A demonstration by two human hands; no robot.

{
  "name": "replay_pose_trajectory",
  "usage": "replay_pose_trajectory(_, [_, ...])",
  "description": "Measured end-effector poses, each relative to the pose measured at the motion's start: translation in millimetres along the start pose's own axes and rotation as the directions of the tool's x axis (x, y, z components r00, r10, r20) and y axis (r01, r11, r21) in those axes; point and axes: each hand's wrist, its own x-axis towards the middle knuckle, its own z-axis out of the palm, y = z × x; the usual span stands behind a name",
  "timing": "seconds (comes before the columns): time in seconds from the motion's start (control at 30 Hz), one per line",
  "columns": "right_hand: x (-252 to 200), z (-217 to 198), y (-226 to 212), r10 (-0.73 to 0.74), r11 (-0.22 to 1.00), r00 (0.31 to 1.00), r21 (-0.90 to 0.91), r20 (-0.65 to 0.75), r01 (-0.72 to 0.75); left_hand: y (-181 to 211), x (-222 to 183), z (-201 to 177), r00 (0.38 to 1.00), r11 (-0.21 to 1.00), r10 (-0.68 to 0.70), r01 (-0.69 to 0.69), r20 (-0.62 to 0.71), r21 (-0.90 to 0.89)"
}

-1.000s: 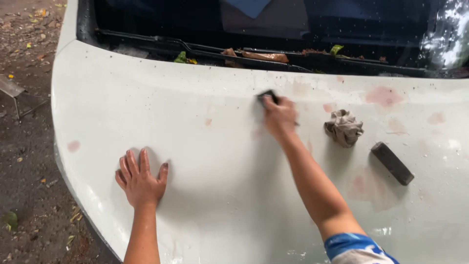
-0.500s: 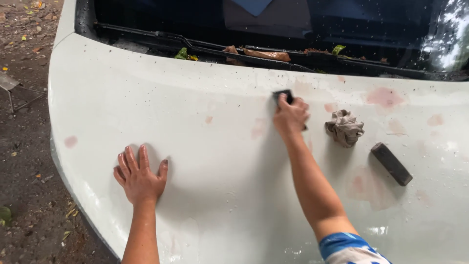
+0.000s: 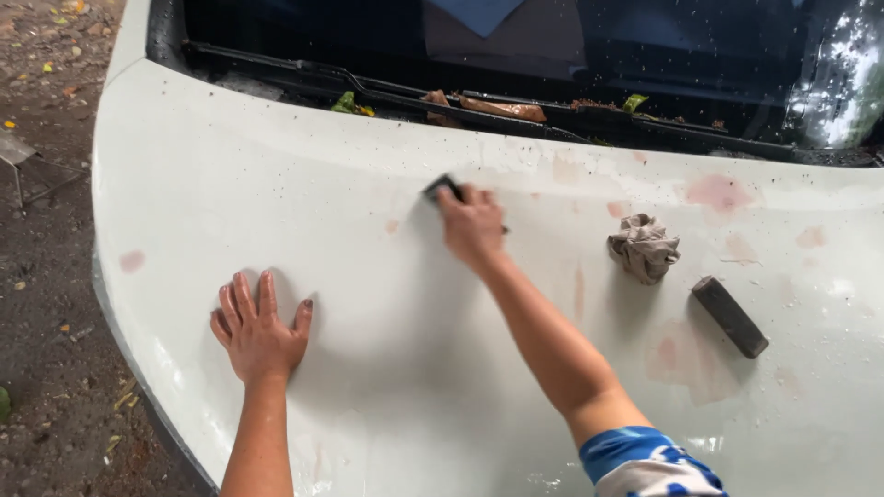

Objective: Sanding the white hood of a car with a sanding block and water.

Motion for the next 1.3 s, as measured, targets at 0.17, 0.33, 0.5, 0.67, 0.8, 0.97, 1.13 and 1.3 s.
replay_pose_trajectory(0.17, [-3.1,-7.8,23.7,-0.207,0.973,0.968,0.075,-0.141,0.219,-1.0,8.7,1.1,1.0,0.999,0.015,-0.015,-0.002,-0.038])
replay_pose_trajectory(0.33, [-1.2,11.7,21.5,0.113,0.991,0.981,-0.048,-0.16,-0.122,-1.3,7.9,-5.4,1.0,0.997,-0.015,0.016,0.015,-0.069])
replay_pose_trajectory(0.5, [12.9,20.7,1.9,-0.177,0.984,0.971,-0.036,-0.161,0.173,1.4,0.8,-7.8,0.999,0.998,-0.014,0.016,0.032,-0.064])
replay_pose_trajectory(0.67, [-6.6,0.1,48.0,-0.056,0.995,0.974,-0.098,-0.218,0.036,-1.7,7.1,-4.3,1.0,0.998,-0.014,0.014,-0.002,-0.061])
replay_pose_trajectory(0.8, [11.2,24.8,-3.9,0.005,1.0,0.983,-0.001,-0.182,-0.005,-0.2,7.3,-7.6,1.0,0.999,-0.003,0.003,-0.007,-0.045])
replay_pose_trajectory(0.97, [10.9,1.1,22.5,-0.217,0.976,0.955,-0.031,-0.204,0.215,0.4,9.8,-6.0,1.0,0.999,0.001,0.0,0.006,-0.043])
replay_pose_trajectory(1.13, [17.1,-15.5,59.2,0.267,0.954,0.953,-0.099,-0.142,-0.282,1.2,8.0,-1.9,0.999,0.999,-0.041,0.041,0.028,0.013])
replay_pose_trajectory(1.3, [56.9,5.6,64.5,-0.03,0.999,0.998,0.026,-0.049,0.031,0.5,4.0,-3.7,1.0,1.0,-0.022,0.022,0.009,-0.002])
